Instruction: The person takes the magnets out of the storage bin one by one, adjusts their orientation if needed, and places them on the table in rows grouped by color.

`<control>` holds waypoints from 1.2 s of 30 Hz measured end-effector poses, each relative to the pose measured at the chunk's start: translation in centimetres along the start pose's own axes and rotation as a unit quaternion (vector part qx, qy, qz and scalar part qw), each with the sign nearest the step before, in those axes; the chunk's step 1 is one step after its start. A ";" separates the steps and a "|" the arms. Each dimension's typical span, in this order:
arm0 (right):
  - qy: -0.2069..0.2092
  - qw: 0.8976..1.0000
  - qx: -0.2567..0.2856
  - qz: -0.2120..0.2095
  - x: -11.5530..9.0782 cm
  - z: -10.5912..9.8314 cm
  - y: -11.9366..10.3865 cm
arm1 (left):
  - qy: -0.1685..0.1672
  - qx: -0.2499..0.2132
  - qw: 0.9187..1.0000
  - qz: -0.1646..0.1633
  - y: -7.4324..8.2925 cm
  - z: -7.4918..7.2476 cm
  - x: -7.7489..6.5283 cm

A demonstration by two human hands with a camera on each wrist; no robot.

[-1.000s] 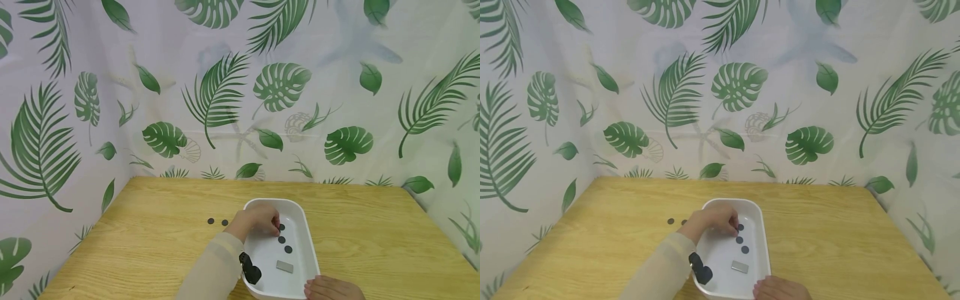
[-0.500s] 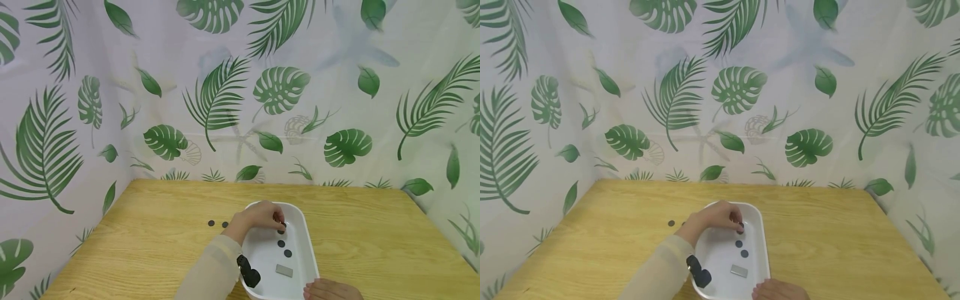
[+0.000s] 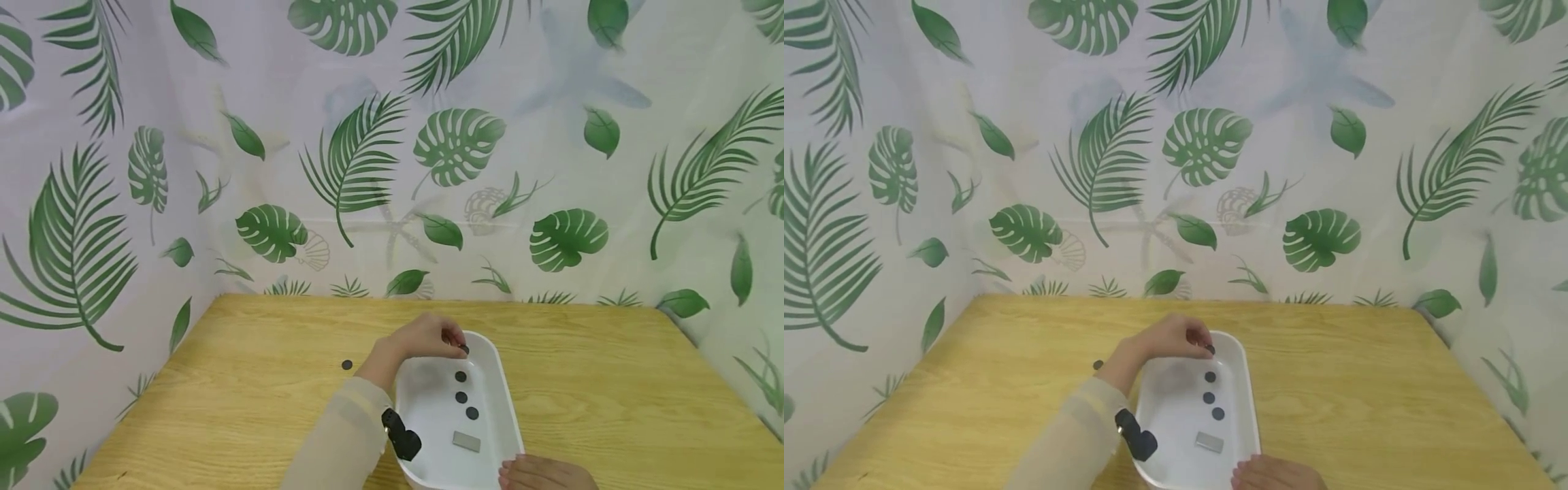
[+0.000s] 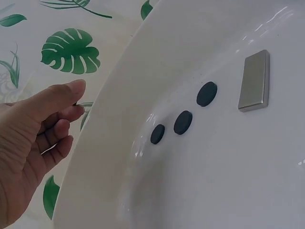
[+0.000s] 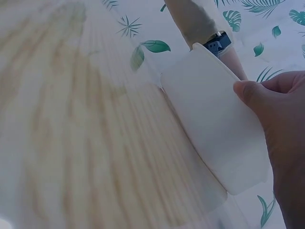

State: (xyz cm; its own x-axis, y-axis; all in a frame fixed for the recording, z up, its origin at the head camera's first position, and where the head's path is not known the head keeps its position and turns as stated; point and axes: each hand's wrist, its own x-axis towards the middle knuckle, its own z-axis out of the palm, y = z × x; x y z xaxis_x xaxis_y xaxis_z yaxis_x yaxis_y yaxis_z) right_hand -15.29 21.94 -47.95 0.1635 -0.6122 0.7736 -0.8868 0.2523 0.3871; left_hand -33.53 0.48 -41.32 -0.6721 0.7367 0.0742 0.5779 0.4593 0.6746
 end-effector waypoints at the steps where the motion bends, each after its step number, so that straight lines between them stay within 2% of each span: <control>1: 0.002 1.000 0.000 0.000 0.0 0.0 0.0 | 0.000 -0.004 1.000 -0.001 0.1 -0.2 -0.1; 21: -0.003 1.000 0.008 0.013 -0.2 0.0 0.0 | 0.021 -0.024 0.999 -0.017 -0.8 -2.9 -2.7; 31: 0.000 1.000 -0.011 -0.007 0.3 -0.1 0.3 | 0.036 -0.038 0.998 -0.026 -2.4 -3.5 -3.7; 36: -0.008 1.000 -0.013 -0.014 0.0 -0.3 0.5 | 0.046 -0.048 0.997 -0.037 -3.2 -3.8 -4.8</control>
State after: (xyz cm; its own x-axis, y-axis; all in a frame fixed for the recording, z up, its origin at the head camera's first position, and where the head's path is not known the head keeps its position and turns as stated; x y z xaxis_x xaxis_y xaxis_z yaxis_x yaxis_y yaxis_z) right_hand -15.60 22.24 -47.62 0.1812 -0.6304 0.7548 -0.8708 0.2539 0.4210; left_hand -33.93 -6.39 -41.04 -0.7541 0.6512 0.0857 0.4808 0.4583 0.7475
